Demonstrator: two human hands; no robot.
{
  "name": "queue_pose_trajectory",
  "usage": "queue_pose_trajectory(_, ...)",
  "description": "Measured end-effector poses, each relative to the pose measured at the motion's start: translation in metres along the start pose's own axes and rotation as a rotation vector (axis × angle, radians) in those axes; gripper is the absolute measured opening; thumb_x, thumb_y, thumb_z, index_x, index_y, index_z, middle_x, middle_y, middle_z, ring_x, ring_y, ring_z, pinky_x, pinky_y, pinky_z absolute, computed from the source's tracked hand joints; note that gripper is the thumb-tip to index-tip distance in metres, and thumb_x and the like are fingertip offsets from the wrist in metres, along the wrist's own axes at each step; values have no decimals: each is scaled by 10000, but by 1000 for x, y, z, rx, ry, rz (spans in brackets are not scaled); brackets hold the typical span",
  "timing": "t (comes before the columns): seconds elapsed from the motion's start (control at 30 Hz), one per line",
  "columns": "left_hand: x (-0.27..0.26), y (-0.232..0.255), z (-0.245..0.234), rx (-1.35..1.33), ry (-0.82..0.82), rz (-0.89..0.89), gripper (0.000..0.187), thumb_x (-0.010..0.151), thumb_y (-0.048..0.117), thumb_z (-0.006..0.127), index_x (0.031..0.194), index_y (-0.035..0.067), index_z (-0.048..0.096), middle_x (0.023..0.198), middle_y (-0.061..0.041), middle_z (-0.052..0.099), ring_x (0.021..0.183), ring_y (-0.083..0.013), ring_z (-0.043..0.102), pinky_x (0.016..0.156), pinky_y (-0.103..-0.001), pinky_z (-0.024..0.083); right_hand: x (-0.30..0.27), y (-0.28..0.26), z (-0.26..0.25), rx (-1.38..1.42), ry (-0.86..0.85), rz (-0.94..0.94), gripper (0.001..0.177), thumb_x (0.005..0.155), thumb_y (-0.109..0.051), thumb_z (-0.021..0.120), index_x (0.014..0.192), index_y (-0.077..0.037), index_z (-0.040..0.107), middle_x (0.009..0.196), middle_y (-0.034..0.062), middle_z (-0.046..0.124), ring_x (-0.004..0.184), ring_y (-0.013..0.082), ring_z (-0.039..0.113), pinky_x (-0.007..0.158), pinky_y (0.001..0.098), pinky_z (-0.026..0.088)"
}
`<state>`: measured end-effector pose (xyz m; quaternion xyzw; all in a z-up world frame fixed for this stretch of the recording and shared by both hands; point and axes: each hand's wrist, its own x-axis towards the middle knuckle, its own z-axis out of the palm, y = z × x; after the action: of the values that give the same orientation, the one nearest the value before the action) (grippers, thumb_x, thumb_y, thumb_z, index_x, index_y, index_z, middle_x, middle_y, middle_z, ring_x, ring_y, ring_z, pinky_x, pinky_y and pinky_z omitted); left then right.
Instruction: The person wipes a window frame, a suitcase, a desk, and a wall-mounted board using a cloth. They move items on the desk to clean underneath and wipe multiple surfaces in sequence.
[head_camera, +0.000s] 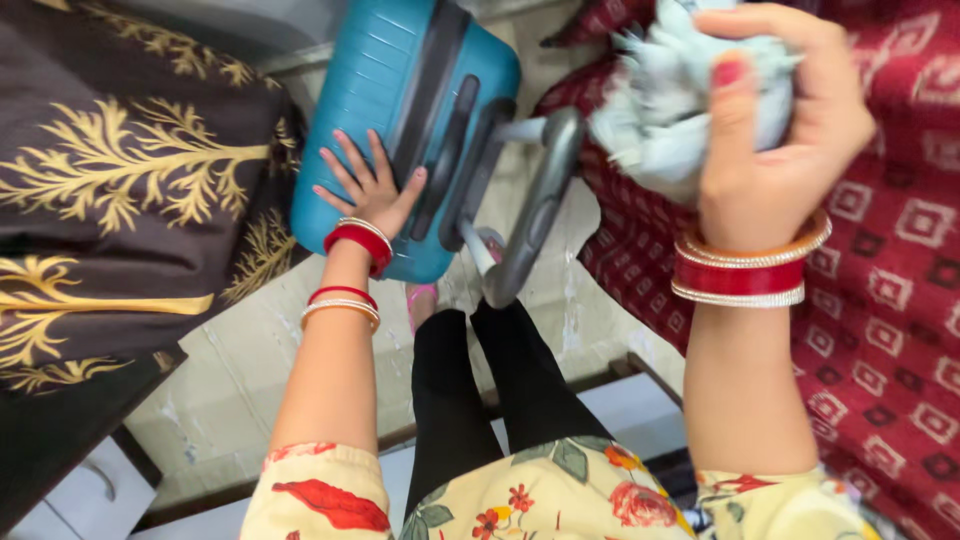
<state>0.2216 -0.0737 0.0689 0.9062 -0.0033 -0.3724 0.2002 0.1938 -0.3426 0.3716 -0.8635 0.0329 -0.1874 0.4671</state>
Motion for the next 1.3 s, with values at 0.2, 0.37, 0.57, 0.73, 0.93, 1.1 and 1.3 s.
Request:
queue_pose_trajectory(0.2,-5,1,7,-2,57,21,1022,951,803,300,1686,188,-56,1683,-182,-280,1514,-436,-315,1135,-764,-176,37,57,65,-109,-838,-291,249,951,-182,707,788,5,731,753,145,672,746,308,648,704,385,483)
queue_pose_trajectory(0.37,-9,8,4,39,50,15,1010,955,801,273,1679,185,-68,1670,-174,-285,1503,-426,-313,1130,-757,-176,49,162,87,656,-999,502,425,1011,-291,577,757,37,672,686,140,659,695,280,652,766,387,550)
queue_pose_trajectory(0.57,-10,8,1,38,52,40,992,966,793,249,1681,189,-79,1678,-150,-280,1510,-407,-309,1135,-761,-176,-8,266,158,719,-819,741,475,1064,-299,541,765,47,668,693,180,638,654,297,648,718,397,536)
queue_pose_trajectory(0.73,-10,10,2,37,87,51,1018,954,821,247,1690,191,-66,1687,-149,-266,1519,-402,-300,1148,-753,-174,19,211,119,532,-1014,807,481,1056,-291,627,709,41,632,609,102,613,592,209,598,615,343,483)
queue_pose_trajectory(0.93,-14,13,-1,46,66,61,1092,894,876,263,1683,189,-50,1683,-148,-255,1520,-407,-282,1139,-746,-172,40,61,106,-657,-1271,-101,352,921,-410,635,882,-117,825,669,123,719,586,305,672,622,388,533)
queue_pose_trajectory(1.1,-15,15,2,23,113,104,1066,920,876,260,1703,203,-5,1712,-123,-217,1556,-373,-249,1180,-736,-153,-54,-11,131,-955,-1326,-253,378,891,-429,640,632,-178,754,633,42,708,687,257,679,709,462,485)
queue_pose_trajectory(1.3,-16,20,6,47,107,51,1038,907,868,261,1698,249,-1,1716,-84,-203,1561,-339,-233,1195,-704,-145,-190,0,166,-977,-1201,-140,229,853,-313,647,744,-148,762,763,61,741,813,276,681,699,502,496)
